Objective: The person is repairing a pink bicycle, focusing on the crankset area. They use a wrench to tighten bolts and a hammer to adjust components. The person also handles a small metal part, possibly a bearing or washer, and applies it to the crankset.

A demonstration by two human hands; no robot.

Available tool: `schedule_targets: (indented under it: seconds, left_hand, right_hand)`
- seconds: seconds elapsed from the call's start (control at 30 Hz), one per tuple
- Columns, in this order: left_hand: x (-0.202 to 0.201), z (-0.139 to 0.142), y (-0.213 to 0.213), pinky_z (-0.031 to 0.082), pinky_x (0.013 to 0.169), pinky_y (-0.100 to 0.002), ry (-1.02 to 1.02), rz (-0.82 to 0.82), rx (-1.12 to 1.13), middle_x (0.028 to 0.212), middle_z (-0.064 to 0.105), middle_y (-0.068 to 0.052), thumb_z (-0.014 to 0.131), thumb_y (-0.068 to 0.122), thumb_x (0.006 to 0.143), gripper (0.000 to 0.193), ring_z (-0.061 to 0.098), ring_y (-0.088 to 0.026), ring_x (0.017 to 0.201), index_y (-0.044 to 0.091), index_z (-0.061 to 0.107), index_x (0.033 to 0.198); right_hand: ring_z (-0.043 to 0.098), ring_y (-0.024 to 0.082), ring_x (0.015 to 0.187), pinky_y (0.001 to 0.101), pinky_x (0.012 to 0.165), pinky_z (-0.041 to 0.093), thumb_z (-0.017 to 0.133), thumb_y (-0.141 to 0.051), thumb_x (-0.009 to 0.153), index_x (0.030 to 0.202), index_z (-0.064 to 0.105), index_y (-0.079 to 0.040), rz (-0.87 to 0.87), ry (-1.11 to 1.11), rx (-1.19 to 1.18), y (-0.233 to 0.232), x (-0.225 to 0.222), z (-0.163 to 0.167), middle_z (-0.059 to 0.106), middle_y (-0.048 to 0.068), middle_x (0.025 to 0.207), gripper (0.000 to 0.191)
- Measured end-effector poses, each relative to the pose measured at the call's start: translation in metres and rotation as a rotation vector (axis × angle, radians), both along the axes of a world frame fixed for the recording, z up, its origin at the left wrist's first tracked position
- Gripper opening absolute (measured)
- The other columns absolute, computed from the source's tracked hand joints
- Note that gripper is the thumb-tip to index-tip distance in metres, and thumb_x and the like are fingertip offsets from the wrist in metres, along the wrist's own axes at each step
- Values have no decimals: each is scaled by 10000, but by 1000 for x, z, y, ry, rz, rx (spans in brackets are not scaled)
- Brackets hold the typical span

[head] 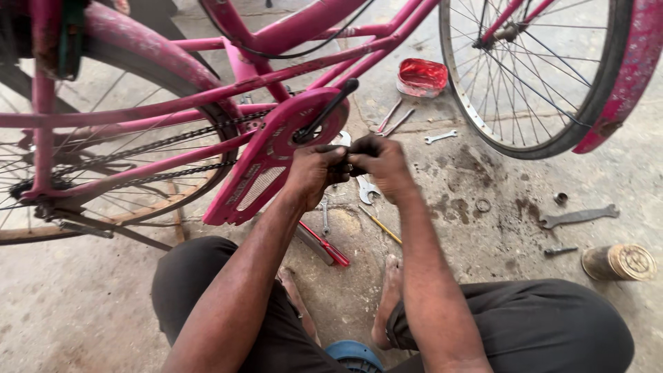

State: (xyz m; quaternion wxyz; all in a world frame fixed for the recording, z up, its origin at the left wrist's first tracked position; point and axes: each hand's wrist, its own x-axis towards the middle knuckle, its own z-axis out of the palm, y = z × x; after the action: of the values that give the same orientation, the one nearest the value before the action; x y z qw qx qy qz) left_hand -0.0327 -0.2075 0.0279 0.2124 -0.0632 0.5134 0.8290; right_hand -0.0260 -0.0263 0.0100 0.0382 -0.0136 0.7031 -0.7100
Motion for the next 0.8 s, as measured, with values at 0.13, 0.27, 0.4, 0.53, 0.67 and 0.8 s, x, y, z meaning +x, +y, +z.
schedule_targets:
  seconds: [0.13, 0.27, 0.4, 0.53, 0.67, 0.8]
  left_hand:
    - [8, -12, 12, 564, 582, -313, -29, 161, -86, 817, 724, -123, 671, 30, 897, 124, 665, -190, 633, -54, 743, 953]
    - [7, -44, 16, 520, 556, -321, 12, 211, -189, 758, 695, -127, 671, -18, 881, 86, 641, -198, 609, -61, 735, 841]
    - [17, -89, 30, 496, 556, -320, 167, 220, -653, 713, 703, -89, 604, 61, 975, 242, 647, -189, 615, -8, 735, 783]
    - [53, -134, 47, 475, 489, -404, -321, 34, -562, 706, 618, -117, 690, 50, 876, 125, 553, -211, 554, -62, 661, 828]
    - [60, -147, 53, 543, 553, -399, -255, -196, -805, 769, 721, -159, 650, 63, 847, 160, 661, -234, 579, -53, 754, 879]
    - [58, -152, 62, 588, 663, -417, -244, -355, -988, 845, 776, -181, 637, 100, 854, 198, 738, -276, 698, -18, 780, 925]
  right_hand:
    - [693, 137, 778, 291, 703, 598, 781, -47, 867, 989, 700, -4, -176, 176, 245, -26, -9, -40, 746, 84, 875, 153]
    - [697, 135, 750, 294, 693, 581, 758, -25, 847, 967, 717, 2, -312, 195, 292, -44, -5, -71, 752, 79, 841, 129]
    - [648, 131, 697, 297, 603, 560, 725, 2, 844, 977, 703, -15, -395, -83, 15, -37, 8, -92, 704, 63, 812, 135]
    - [595, 152, 605, 316, 503, 559, 701, 15, 855, 982, 728, 10, -482, -344, -225, -9, 25, -115, 651, 58, 775, 131]
    - [633, 163, 586, 310, 489, 569, 737, 25, 810, 970, 680, 3, -623, -402, -309, 7, 34, -133, 684, 69, 783, 172]
    - [621, 167, 554, 325, 478, 578, 710, 23, 811, 958, 702, 12, -725, -419, -405, 13, 26, -136, 673, 88, 770, 147]
